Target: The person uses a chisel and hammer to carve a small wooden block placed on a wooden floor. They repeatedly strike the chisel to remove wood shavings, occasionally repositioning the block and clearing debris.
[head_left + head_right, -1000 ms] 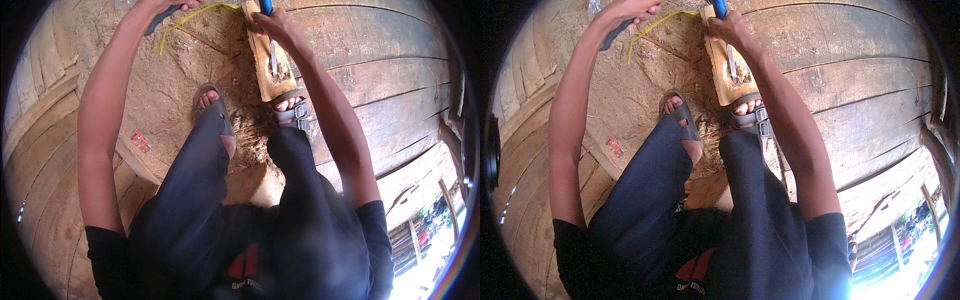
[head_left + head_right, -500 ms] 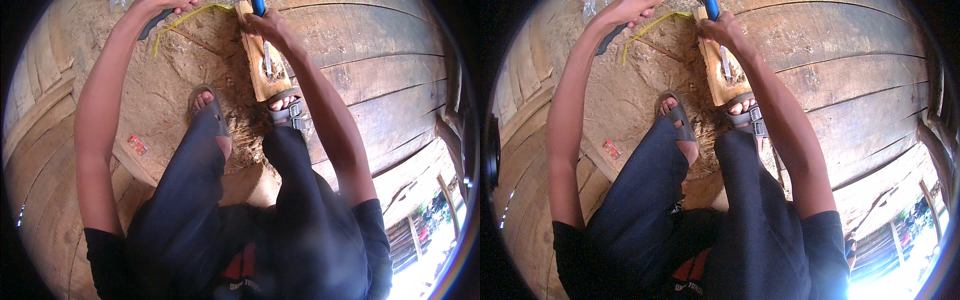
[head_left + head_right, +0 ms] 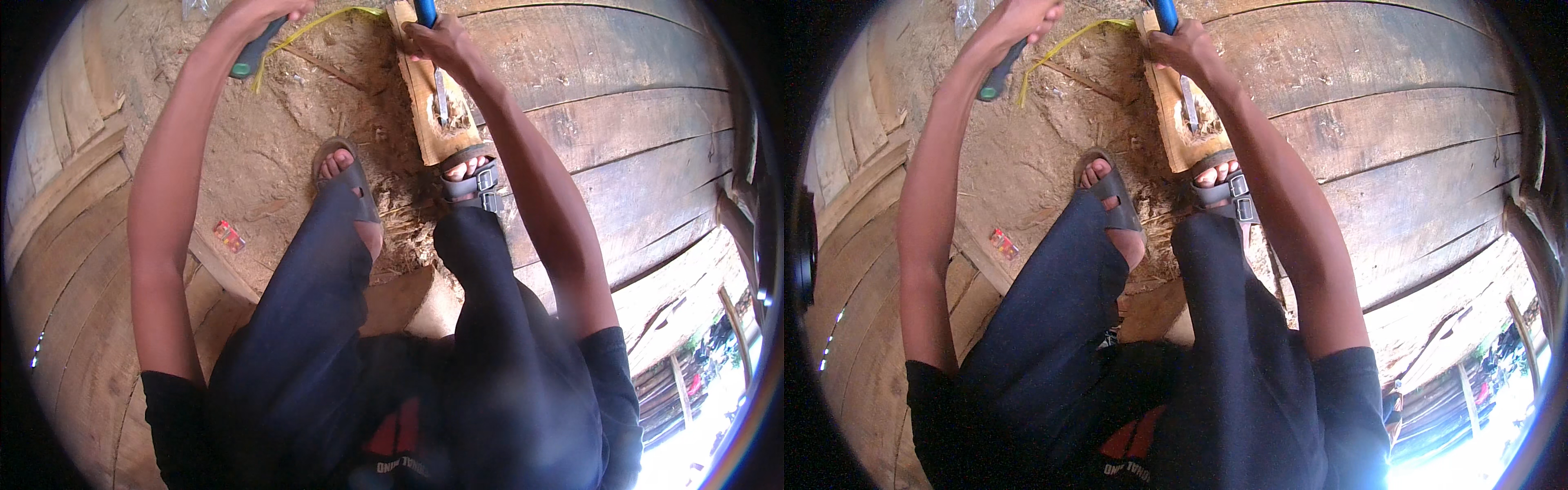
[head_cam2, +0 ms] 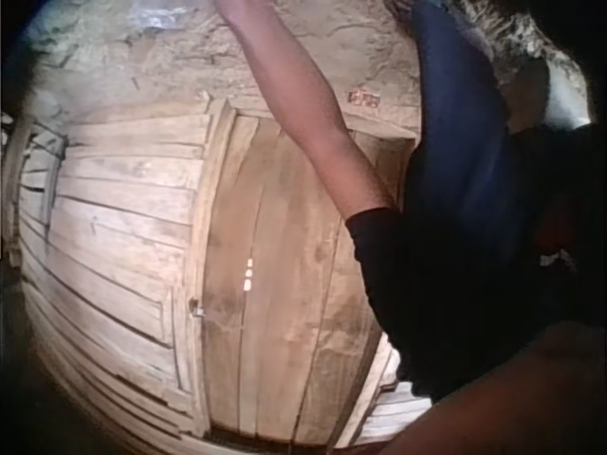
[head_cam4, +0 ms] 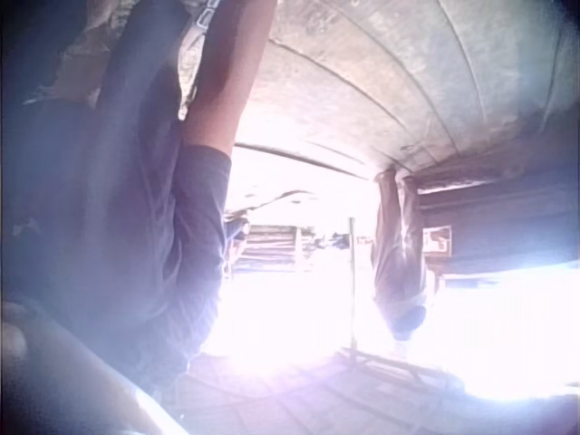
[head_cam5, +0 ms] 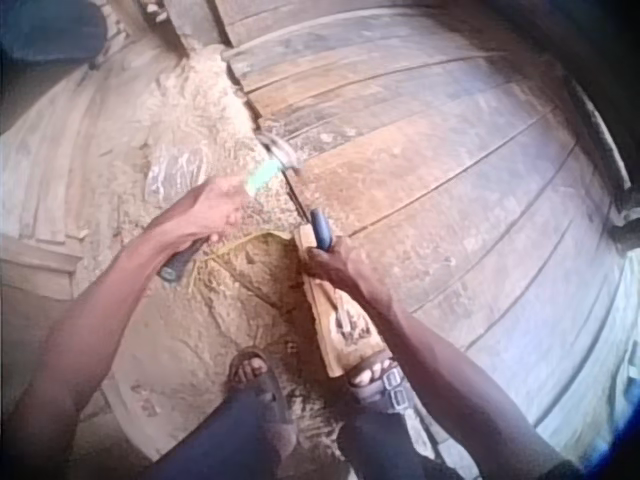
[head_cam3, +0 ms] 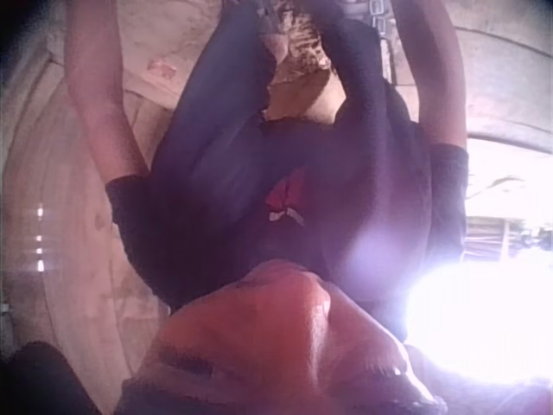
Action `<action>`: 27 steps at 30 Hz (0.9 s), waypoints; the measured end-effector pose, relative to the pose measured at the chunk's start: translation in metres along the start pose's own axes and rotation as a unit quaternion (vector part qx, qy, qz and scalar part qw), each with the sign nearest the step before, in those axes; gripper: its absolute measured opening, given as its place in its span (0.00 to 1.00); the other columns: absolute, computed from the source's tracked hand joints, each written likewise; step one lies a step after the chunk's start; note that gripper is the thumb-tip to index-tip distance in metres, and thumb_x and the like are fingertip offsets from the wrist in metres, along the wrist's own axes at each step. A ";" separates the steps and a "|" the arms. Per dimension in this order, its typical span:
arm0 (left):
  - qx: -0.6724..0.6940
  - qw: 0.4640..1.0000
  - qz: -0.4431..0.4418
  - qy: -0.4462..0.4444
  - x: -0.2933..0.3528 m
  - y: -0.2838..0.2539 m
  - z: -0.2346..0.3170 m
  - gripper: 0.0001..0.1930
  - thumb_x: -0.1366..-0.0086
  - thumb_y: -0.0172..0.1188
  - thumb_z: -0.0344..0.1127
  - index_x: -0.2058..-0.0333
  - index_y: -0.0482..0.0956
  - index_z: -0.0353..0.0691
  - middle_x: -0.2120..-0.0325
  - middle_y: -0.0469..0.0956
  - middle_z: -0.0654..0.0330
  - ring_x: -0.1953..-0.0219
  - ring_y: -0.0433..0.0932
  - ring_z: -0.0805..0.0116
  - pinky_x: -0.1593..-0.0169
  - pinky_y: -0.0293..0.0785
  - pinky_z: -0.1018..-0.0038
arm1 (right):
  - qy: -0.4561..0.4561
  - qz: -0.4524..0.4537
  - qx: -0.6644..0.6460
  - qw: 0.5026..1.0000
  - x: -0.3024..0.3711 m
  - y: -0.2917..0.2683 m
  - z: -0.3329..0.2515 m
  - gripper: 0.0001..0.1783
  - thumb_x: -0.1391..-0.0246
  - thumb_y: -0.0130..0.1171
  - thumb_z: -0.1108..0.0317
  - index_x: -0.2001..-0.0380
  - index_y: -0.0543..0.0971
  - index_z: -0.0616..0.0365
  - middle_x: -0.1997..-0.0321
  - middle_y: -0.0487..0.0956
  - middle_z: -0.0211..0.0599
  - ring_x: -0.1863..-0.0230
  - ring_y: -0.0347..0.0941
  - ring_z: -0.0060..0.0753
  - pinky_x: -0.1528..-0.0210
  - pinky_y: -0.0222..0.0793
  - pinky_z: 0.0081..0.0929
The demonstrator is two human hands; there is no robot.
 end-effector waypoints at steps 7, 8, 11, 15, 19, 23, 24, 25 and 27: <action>-0.053 0.997 -0.006 -0.049 -0.005 0.010 0.004 0.17 0.28 0.49 0.40 0.45 0.72 0.41 0.82 0.63 0.73 0.85 0.61 0.83 0.83 0.59 0.82 | 0.003 -0.005 -0.030 1.000 0.000 0.001 0.008 0.20 0.42 0.60 0.52 0.77 0.78 0.58 0.83 0.75 0.30 0.81 0.72 0.18 0.79 0.64 0.20; -0.077 0.995 -0.047 -0.051 -0.003 0.014 0.008 0.17 0.28 0.49 0.39 0.45 0.72 0.41 0.82 0.63 0.73 0.85 0.61 0.83 0.83 0.59 0.82 | 0.003 -0.009 -0.027 1.000 -0.001 0.002 0.008 0.20 0.42 0.60 0.52 0.77 0.79 0.58 0.83 0.75 0.29 0.81 0.72 0.18 0.78 0.65 0.20; -0.064 0.992 -0.093 -0.058 -0.009 0.011 -0.002 0.17 0.27 0.47 0.37 0.43 0.71 0.42 0.82 0.62 0.74 0.84 0.60 0.82 0.82 0.58 0.82 | 0.027 0.001 -0.042 0.999 0.001 -0.003 0.014 0.19 0.41 0.61 0.54 0.75 0.79 0.60 0.82 0.74 0.29 0.81 0.71 0.18 0.76 0.68 0.20; -0.014 0.998 0.015 -0.062 -0.001 -0.015 0.011 0.22 0.27 0.46 0.37 0.36 0.65 0.44 0.82 0.61 0.74 0.84 0.59 0.84 0.83 0.57 0.84 | 0.006 -0.002 -0.168 0.986 0.013 -0.008 0.003 0.17 0.41 0.62 0.57 0.70 0.79 0.63 0.82 0.71 0.26 0.80 0.69 0.17 0.72 0.72 0.22; -0.017 0.995 0.101 -0.021 0.005 -0.037 0.019 0.22 0.27 0.45 0.37 0.36 0.64 0.44 0.81 0.62 0.74 0.85 0.58 0.85 0.83 0.56 0.85 | -0.001 0.010 -0.322 0.947 0.048 -0.033 -0.009 0.12 0.39 0.59 0.63 0.68 0.77 0.63 0.84 0.66 0.23 0.84 0.61 0.16 0.72 0.69 0.21; 0.013 0.993 0.115 0.020 0.008 -0.043 0.026 0.23 0.27 0.44 0.38 0.35 0.61 0.43 0.81 0.61 0.73 0.85 0.58 0.85 0.83 0.56 0.85 | -0.015 0.078 -0.353 0.932 0.073 -0.056 0.002 0.10 0.42 0.60 0.67 0.72 0.79 0.63 0.85 0.70 0.28 0.83 0.68 0.21 0.77 0.65 0.21; 0.018 0.992 0.120 0.018 0.007 -0.043 0.026 0.23 0.27 0.45 0.38 0.35 0.61 0.43 0.81 0.61 0.73 0.85 0.58 0.85 0.83 0.56 0.85 | -0.016 0.110 -0.363 0.925 0.078 -0.061 0.004 0.10 0.43 0.61 0.67 0.74 0.78 0.63 0.86 0.70 0.29 0.84 0.67 0.20 0.78 0.61 0.20; 0.022 0.992 0.125 0.017 0.006 -0.042 0.026 0.24 0.27 0.45 0.38 0.35 0.60 0.43 0.81 0.61 0.73 0.85 0.57 0.85 0.83 0.56 0.85 | -0.035 0.135 -0.356 0.924 0.082 -0.067 0.002 0.11 0.43 0.62 0.67 0.74 0.78 0.63 0.86 0.70 0.29 0.84 0.67 0.20 0.79 0.61 0.20; 0.018 0.990 0.138 0.012 0.016 -0.049 0.030 0.24 0.27 0.45 0.38 0.34 0.59 0.43 0.81 0.61 0.73 0.84 0.57 0.85 0.83 0.57 0.85 | -0.077 0.166 -0.355 0.917 0.085 -0.069 -0.012 0.11 0.43 0.62 0.66 0.75 0.78 0.63 0.86 0.71 0.30 0.84 0.68 0.21 0.80 0.61 0.21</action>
Point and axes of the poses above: each hand's wrist, its own x-axis away from the middle knuckle, its own y-axis out of the palm, z = x × y, the point moved 9 cm from there along -x, towards the middle knuckle
